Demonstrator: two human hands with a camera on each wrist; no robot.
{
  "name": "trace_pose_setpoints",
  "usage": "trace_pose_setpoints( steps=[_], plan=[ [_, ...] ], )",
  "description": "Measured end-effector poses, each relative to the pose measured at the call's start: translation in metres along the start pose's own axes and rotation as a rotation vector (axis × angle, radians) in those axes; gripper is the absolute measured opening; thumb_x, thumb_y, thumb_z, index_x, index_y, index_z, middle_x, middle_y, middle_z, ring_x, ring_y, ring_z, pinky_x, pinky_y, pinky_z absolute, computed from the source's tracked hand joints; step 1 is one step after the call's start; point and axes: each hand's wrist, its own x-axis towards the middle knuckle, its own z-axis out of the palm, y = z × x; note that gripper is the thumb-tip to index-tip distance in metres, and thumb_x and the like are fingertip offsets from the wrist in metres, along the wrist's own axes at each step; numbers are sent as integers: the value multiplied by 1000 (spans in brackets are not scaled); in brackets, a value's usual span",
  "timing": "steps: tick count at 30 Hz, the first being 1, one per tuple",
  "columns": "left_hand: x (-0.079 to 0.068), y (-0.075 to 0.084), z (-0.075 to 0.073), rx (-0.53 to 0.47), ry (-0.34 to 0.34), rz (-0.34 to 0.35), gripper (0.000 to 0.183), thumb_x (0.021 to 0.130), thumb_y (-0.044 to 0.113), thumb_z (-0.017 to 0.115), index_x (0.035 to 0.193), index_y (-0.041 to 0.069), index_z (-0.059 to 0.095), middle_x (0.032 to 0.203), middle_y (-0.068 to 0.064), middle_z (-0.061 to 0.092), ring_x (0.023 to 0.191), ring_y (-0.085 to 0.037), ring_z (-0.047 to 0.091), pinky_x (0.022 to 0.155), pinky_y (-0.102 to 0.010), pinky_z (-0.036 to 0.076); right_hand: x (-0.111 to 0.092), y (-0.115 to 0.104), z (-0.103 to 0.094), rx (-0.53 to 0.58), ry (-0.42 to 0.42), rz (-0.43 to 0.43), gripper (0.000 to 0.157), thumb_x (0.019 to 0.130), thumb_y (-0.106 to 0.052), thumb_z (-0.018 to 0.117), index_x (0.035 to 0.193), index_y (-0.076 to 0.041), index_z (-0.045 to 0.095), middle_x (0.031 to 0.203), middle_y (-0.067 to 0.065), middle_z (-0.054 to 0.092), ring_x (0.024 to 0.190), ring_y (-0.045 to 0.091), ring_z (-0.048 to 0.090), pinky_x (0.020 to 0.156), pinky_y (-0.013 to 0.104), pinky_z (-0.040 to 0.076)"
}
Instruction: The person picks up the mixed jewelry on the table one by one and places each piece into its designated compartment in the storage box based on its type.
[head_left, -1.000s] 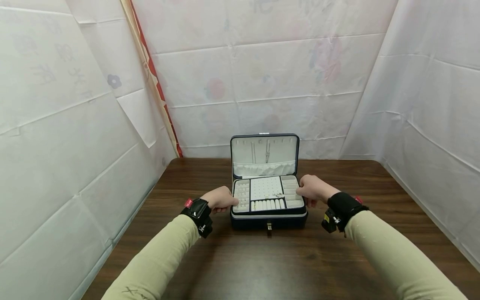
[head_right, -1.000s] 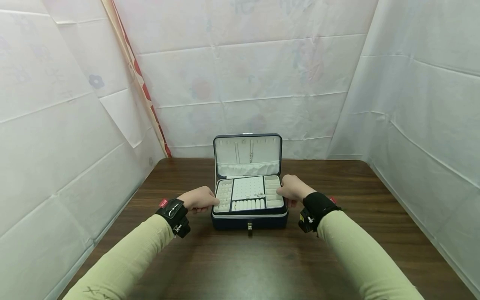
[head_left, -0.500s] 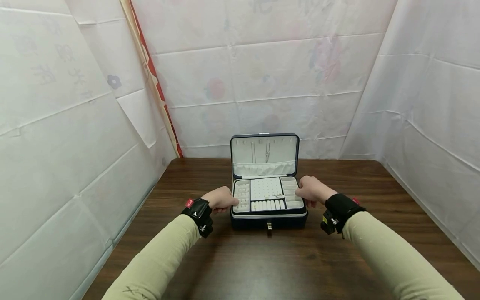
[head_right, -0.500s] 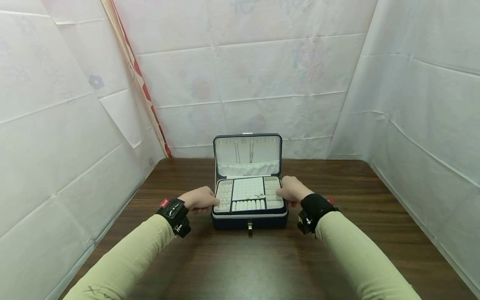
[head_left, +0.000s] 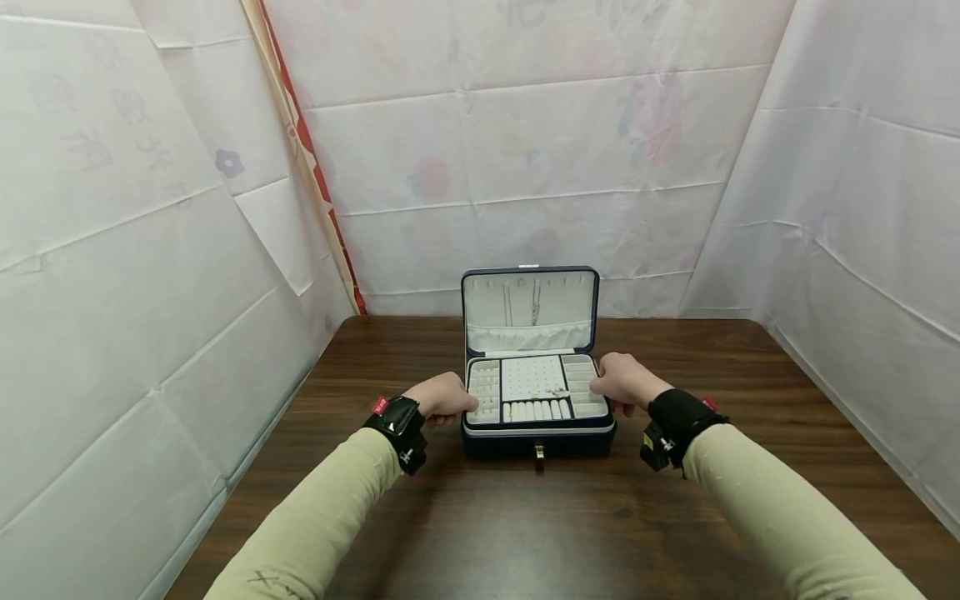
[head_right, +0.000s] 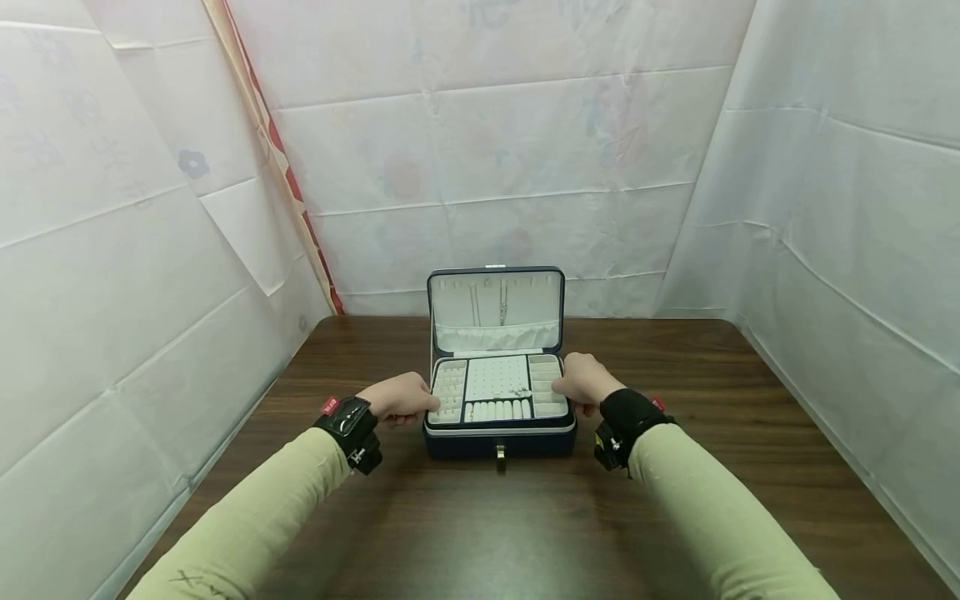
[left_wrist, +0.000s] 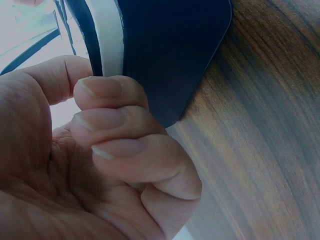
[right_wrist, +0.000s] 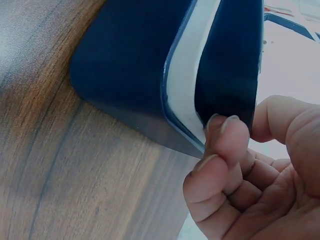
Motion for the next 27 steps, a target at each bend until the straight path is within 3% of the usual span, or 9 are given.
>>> trace_pose_setpoints(
  steps=[17, 27],
  plan=[
    [1, 1, -1, 18, 6, 9, 43, 90, 21, 59, 50, 11, 51, 44, 3, 43, 39, -11, 35, 41, -27, 32, 4, 5, 4, 35, -7, 25, 21, 87, -7, 50, 66, -9, 49, 48, 1, 53, 41, 13, 53, 47, 33, 54],
    [1, 1, -1, 8, 8, 8, 41, 90, 20, 59, 50, 11, 51, 44, 3, 44, 39, -11, 36, 41, -27, 32, 3, 8, 5, 78, -29, 46, 7, 91, -9, 53, 87, -5, 50, 54, 3, 54, 43, 14, 53, 44, 29, 50]
  ],
)
